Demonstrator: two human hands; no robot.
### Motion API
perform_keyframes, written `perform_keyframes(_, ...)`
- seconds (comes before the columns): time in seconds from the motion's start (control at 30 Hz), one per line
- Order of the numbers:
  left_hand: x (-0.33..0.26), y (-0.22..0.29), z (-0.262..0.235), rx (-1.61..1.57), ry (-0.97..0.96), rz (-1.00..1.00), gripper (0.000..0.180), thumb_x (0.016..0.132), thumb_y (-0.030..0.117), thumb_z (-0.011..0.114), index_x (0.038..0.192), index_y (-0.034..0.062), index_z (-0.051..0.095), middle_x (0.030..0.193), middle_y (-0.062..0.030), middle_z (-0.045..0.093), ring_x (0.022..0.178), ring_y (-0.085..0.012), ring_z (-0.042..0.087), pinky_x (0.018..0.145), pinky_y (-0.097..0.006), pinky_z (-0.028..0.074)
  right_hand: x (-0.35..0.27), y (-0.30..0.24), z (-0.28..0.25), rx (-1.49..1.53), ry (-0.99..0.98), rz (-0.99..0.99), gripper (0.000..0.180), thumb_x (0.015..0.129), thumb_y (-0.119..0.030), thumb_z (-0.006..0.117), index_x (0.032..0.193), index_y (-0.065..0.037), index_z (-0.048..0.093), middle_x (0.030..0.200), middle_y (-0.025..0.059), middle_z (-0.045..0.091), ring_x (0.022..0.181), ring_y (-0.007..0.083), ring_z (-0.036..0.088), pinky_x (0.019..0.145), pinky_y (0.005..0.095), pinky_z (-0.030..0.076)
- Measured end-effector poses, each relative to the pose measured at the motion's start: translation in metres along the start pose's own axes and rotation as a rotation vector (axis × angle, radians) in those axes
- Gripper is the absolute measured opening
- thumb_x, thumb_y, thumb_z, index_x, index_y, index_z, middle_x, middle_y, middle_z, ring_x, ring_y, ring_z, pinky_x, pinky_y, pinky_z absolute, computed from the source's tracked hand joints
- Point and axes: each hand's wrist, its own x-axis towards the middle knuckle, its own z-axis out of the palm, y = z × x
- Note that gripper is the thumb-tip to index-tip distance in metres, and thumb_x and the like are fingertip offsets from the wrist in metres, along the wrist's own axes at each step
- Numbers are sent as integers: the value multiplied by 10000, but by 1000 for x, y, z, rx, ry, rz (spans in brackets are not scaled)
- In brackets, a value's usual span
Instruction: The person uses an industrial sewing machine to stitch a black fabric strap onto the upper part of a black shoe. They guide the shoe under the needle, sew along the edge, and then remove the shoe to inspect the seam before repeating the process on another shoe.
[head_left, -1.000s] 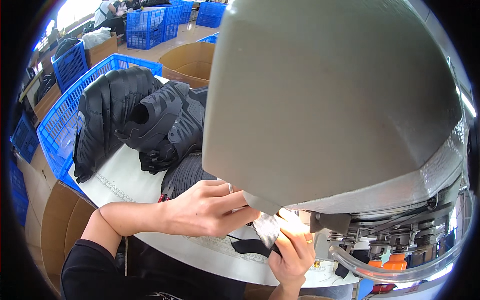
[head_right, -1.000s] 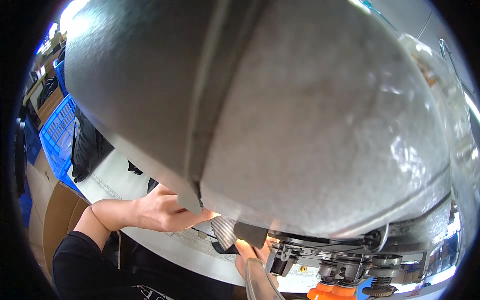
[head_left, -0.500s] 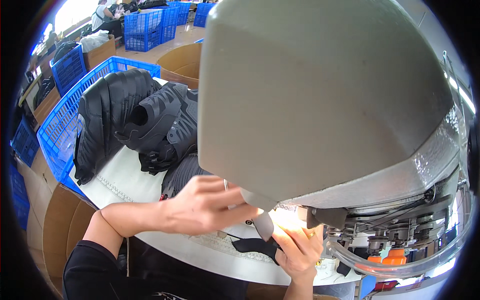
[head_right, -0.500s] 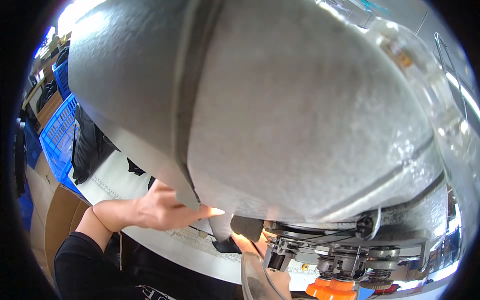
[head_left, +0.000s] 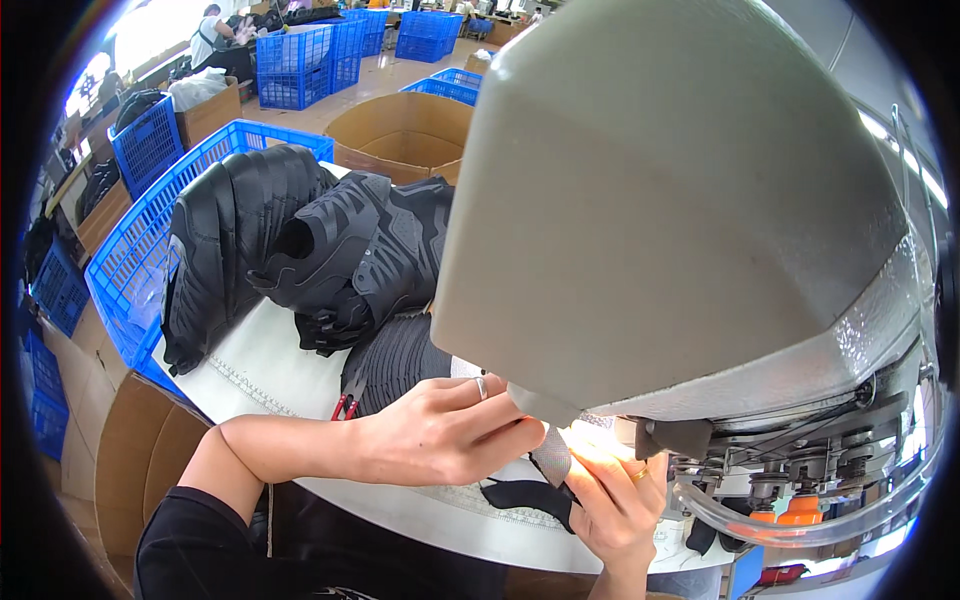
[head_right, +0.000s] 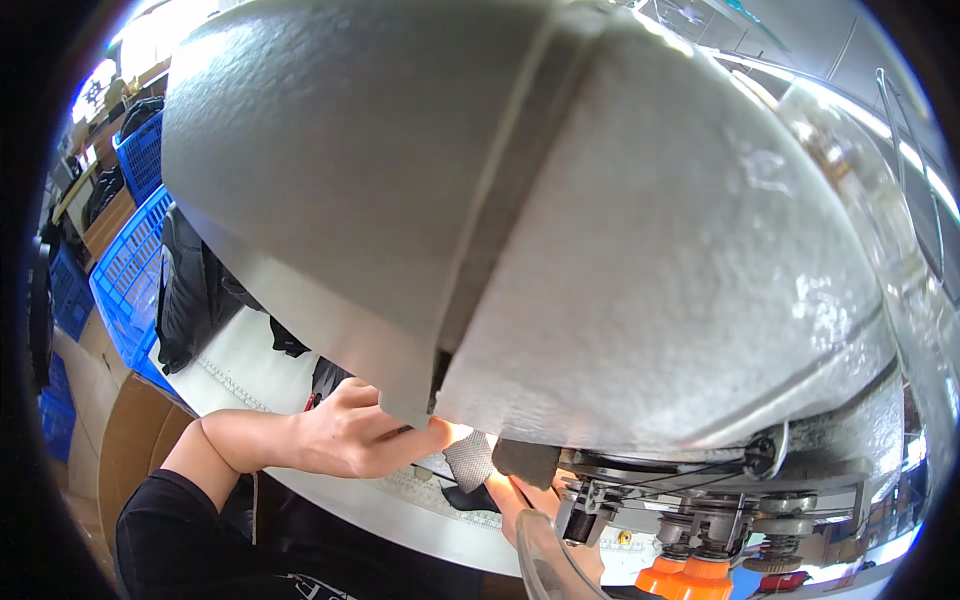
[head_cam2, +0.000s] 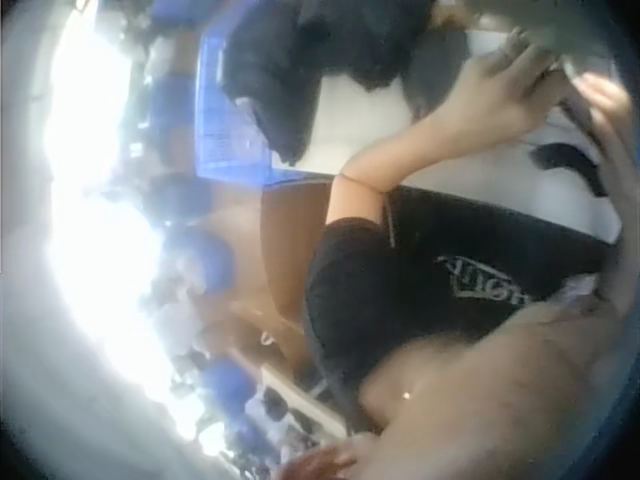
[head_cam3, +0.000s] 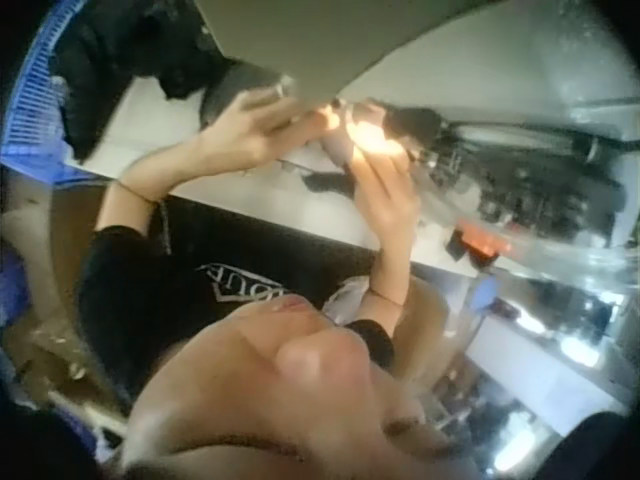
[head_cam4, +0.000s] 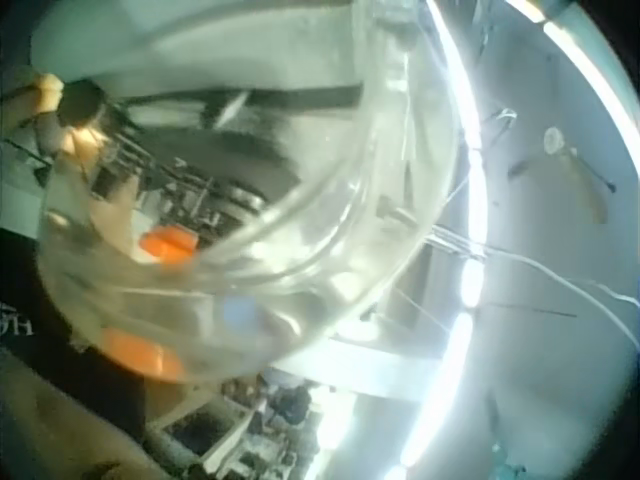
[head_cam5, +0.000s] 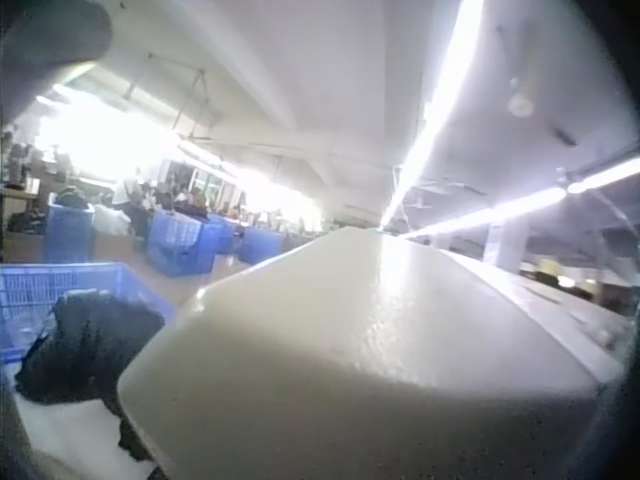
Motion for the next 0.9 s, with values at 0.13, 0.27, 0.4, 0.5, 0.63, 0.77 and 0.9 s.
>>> perform_keyframes(0.13,-3,1,2,1,10,-4,285,654,56,725,915,34,614,1006,-89,571,731,-141,605,552,-269,543,-2,1,2,8,5,9,225,586,-9,646,787,-89,706,819,0,691,639,175,586,635,359,327)
perform_keyframes(0.27,-4,2,3,10,4,-23,276,653,62,729,902,35,614,992,-91,571,731,-143,608,566,-270,549,-2,2,3,3,3,9,198,596,-14,659,777,-85,695,829,2,689,643,178,582,635,357,331)
perform_keyframes(0.4,-2,1,4,26,19,-6,259,654,64,729,884,36,613,982,-92,571,726,-140,606,565,-261,542,0,0,1,-8,-9,10,189,606,-13,666,780,-81,695,841,7,689,672,183,594,629,359,328)
perform_keyframes(0.5,-3,1,4,37,18,-1,242,662,63,725,875,34,614,982,-94,572,727,-138,606,567,-261,539,2,-6,-1,-8,-38,52,185,619,-6,667,786,-79,699,846,16,690,707,191,616,665,373,375)
perform_keyframes(0.63,-3,-4,6,-2,31,9,249,672,66,722,903,25,639,983,-95,577,723,-141,602,583,-276,543,2,-6,6,12,-4,39,191,640,1,674,810,-78,713,865,22,690,739,202,638,785,411,448)
perform_keyframes(0.77,-7,-4,9,1,48,5,300,666,73,724,957,25,670,994,-95,581,708,-143,585,591,-274,537,0,-9,5,-23,-18,46,196,620,5,690,795,-83,703,879,15,683,744,210,632,751,422,437)
perform_keyframes(0.9,-9,-7,9,-22,19,13,316,662,72,728,972,29,683,1003,-97,588,681,-142,564,582,-262,522,-3,-12,9,-16,1,71,209,614,8,691,805,-77,704,888,25,678,749,216,630,733,424,433)
